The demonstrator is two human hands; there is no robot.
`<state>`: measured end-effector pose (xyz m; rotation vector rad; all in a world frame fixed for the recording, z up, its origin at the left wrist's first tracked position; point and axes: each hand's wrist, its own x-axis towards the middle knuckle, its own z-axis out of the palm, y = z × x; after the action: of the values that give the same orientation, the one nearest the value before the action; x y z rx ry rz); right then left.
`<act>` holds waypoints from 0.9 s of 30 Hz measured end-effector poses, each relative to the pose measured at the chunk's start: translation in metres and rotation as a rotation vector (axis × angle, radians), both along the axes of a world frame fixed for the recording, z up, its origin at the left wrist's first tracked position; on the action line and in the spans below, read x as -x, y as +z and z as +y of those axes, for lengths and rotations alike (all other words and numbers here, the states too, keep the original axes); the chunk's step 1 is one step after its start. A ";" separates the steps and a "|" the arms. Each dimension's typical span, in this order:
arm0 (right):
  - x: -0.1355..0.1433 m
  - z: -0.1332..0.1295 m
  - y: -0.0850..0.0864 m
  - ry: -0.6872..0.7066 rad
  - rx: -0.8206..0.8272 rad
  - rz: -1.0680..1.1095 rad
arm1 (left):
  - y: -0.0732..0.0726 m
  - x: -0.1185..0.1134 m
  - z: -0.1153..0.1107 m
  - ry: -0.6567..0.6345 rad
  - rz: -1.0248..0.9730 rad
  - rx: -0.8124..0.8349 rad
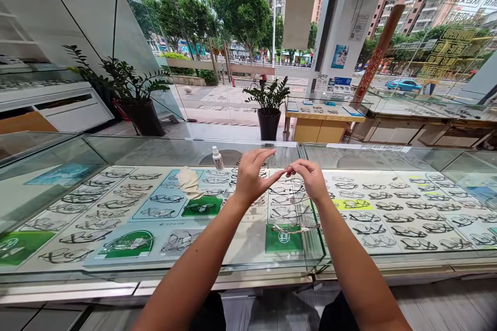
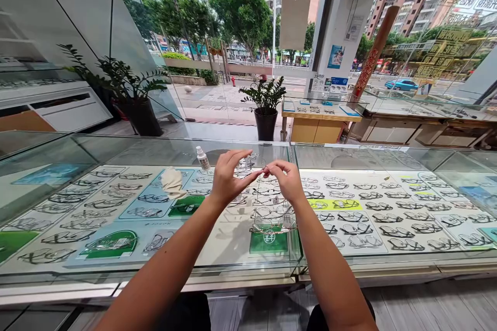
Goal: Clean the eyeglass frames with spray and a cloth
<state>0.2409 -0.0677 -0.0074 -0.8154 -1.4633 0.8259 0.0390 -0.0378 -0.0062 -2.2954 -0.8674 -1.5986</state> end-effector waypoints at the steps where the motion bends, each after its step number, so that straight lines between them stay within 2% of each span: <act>1: 0.000 0.000 0.001 0.003 -0.007 0.001 | 0.000 0.000 0.000 -0.008 -0.004 0.002; 4: -0.002 -0.001 0.004 -0.004 -0.020 0.009 | -0.001 -0.001 0.000 -0.013 -0.027 0.007; 7: -0.002 -0.001 0.005 -0.087 -0.046 0.024 | -0.002 -0.002 0.000 0.021 -0.079 0.031; 13: 0.008 -0.007 -0.003 -0.544 -0.174 -0.088 | -0.001 -0.002 -0.001 0.153 -0.251 0.108; 15: 0.015 -0.010 -0.006 -0.632 -0.216 -0.167 | 0.000 -0.003 -0.002 0.180 -0.282 0.101; 21: 0.026 -0.012 -0.009 -0.702 -0.245 -0.202 | -0.001 -0.006 -0.004 0.208 -0.316 0.085; 27: 0.026 -0.010 -0.010 -0.700 -0.249 -0.188 | -0.002 -0.008 -0.006 0.211 -0.330 0.072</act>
<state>0.2150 -0.0782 -0.0178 -1.1339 -1.2728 0.0407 0.0470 -0.0439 -0.0081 -1.9321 -1.2146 -1.9033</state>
